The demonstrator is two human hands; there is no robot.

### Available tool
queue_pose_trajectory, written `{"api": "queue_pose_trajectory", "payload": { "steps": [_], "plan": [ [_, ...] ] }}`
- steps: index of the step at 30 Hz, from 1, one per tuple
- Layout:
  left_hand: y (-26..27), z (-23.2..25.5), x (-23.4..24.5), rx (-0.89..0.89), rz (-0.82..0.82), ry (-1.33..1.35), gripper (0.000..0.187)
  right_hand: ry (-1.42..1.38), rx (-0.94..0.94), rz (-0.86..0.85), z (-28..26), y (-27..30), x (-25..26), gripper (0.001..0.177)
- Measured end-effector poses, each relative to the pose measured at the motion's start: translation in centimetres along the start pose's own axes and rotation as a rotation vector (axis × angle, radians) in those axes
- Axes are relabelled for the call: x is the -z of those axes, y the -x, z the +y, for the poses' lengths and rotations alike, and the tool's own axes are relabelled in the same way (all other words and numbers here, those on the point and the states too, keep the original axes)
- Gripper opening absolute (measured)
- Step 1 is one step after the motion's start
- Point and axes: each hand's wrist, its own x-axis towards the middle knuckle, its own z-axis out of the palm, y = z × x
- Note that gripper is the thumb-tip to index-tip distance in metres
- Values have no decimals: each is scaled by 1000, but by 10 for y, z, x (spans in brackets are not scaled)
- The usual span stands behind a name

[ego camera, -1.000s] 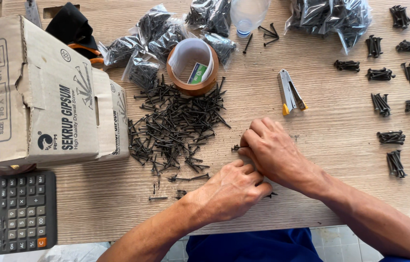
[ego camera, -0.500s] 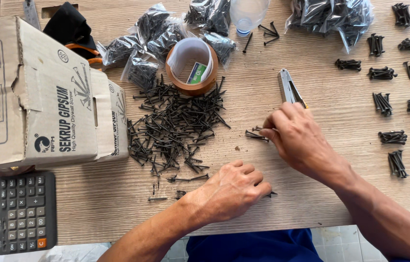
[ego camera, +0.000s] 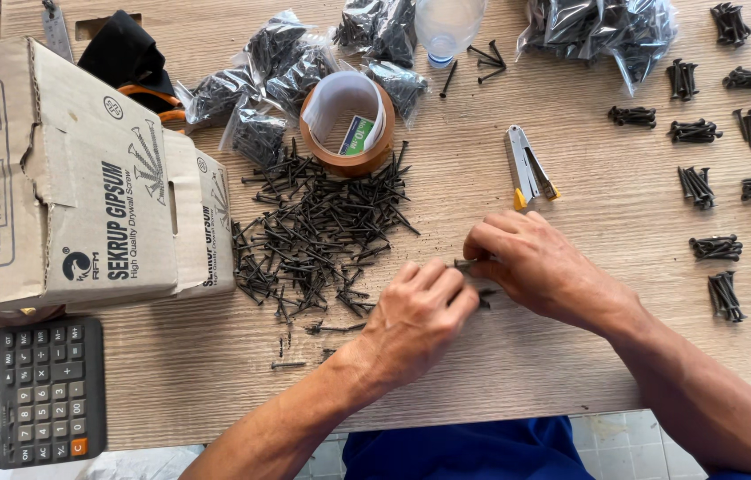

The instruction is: The person sorts a large pile of black drywall screws on a wooden table into small, neat piles. They use both hands to pick up groups of screws and arrange them in rows. The person occasionally pauses to adjust the piles or pick up more screws from the main pile.

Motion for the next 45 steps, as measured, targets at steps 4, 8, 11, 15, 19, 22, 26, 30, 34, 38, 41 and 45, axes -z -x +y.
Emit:
{"api": "queue_pose_trajectory", "payload": {
  "steps": [4, 8, 11, 15, 19, 22, 26, 30, 34, 38, 41, 45],
  "plan": [
    [-9, -1, 12, 115, 52, -22, 21, -41, 15, -49, -11, 2, 23, 21],
    [-8, 0, 16, 199, 76, -17, 58, -19, -12, -135, -9, 6, 29, 34],
    [-6, -2, 16, 185, 64, -12, 63, 61, 11, -177, -9, 8, 30, 47],
    [-3, -9, 18, 136, 21, -14, 67, 138, 34, -194, -12, 10, 29, 57],
    [-3, -14, 20, 121, 13, -32, 68, 130, 66, -184, -10, 10, 12, 33],
    [-1, -13, 15, 114, 29, -25, 55, 149, 91, -147, -10, 11, 8, 30],
    [-3, -12, 12, 136, 50, 10, 33, 176, 122, -79, -13, 13, 6, 23],
    [-4, -15, 10, 179, 122, 11, 25, 251, 210, 138, -16, 16, 0, 11],
    [-4, -17, 5, 173, 155, -4, 25, 309, 234, 259, -23, 24, -5, 5],
    [-10, -6, -4, 152, 191, 22, 29, 183, 221, 333, -12, 41, -4, 10],
    [-16, 4, -12, 117, 180, 51, 22, 145, 201, 347, -2, 57, 1, 10],
    [-32, 14, -18, 41, 117, 58, 25, 256, 85, 340, 14, 78, 15, 11]
  ]
}}
